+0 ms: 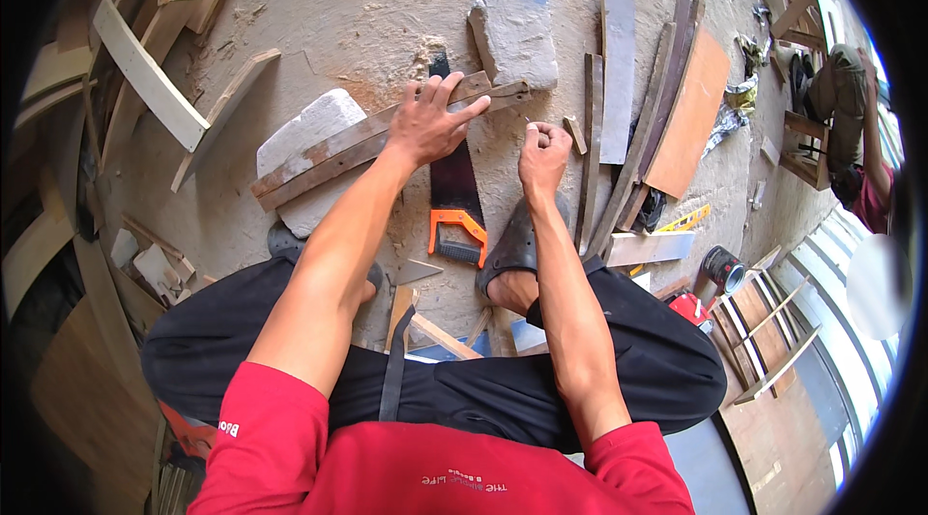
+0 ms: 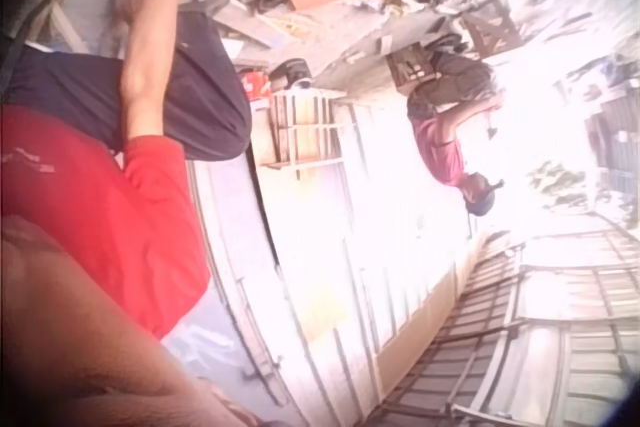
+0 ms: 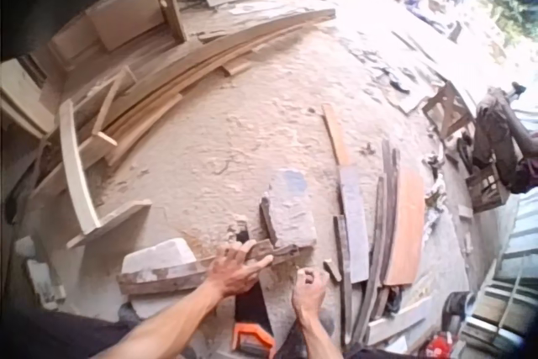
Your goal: The person sits on the floor and uses a hand saw to cut a small piece of wood placed on a concrete block. They measure the wood with a ruler and continue sawing along the marked line.
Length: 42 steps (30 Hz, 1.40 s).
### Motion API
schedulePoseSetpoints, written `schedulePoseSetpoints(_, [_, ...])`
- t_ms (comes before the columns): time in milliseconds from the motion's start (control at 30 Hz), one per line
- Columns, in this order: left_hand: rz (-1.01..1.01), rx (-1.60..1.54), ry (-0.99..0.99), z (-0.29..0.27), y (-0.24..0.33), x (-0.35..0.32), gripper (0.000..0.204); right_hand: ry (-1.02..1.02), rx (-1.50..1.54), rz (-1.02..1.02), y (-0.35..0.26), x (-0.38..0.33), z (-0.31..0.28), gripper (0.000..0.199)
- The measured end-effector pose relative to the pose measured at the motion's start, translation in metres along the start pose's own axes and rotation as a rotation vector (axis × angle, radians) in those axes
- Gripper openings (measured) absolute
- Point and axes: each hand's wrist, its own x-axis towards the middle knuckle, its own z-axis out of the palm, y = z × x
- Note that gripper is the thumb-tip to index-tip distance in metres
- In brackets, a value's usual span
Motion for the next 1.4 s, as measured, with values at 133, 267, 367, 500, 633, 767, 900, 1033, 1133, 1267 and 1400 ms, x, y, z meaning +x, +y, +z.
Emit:
schedulePoseSetpoints(133, [-0.005, -0.013, -0.014, -0.002, 0.001, 0.001, 0.054, 0.106, -0.087, -0.135, -0.018, -0.002, -0.006, 0.015])
schedulePoseSetpoints(267, [-0.010, -0.014, -0.013, -0.003, 0.001, 0.003, 0.056, 0.040, 0.026, -0.040, -0.022, 0.000, -0.006, 0.015])
schedulePoseSetpoints(367, [-0.019, -0.019, -0.004, -0.002, 0.002, 0.003, 0.057, 0.078, 0.112, -0.093, -0.020, -0.002, 0.004, 0.015])
schedulePoseSetpoints(500, [-0.022, -0.018, 0.020, 0.001, 0.000, 0.002, 0.057, 0.011, 0.122, -0.173, -0.034, -0.006, 0.008, 0.015])
schedulePoseSetpoints(633, [-0.009, -0.001, 0.028, 0.002, 0.000, 0.002, 0.058, -0.059, 0.116, -0.113, -0.045, -0.008, 0.015, 0.016])
schedulePoseSetpoints(767, [-0.005, 0.012, 0.008, -0.001, 0.001, 0.003, 0.060, -0.091, 0.095, -0.147, -0.051, -0.005, 0.019, 0.017])
schedulePoseSetpoints(900, [0.002, 0.011, 0.016, 0.001, 0.001, 0.002, 0.061, -0.088, 0.137, -0.106, -0.050, -0.003, 0.023, 0.016])
schedulePoseSetpoints(1033, [-0.032, -0.043, 0.019, 0.003, -0.001, 0.001, 0.061, -0.108, 0.149, -0.127, -0.055, -0.001, 0.022, 0.016])
schedulePoseSetpoints(1133, [-0.017, -0.021, 0.007, 0.002, 0.000, 0.002, 0.061, -0.118, 0.154, -0.138, -0.054, 0.000, 0.023, 0.016])
schedulePoseSetpoints(1267, [0.002, 0.060, -0.008, -0.002, 0.001, 0.003, 0.058, -0.130, 0.141, -0.129, -0.053, 0.002, 0.023, 0.017])
schedulePoseSetpoints(1400, [0.001, 0.038, -0.002, -0.002, 0.001, 0.003, 0.056, -0.133, 0.105, -0.151, -0.054, 0.002, 0.022, 0.017])
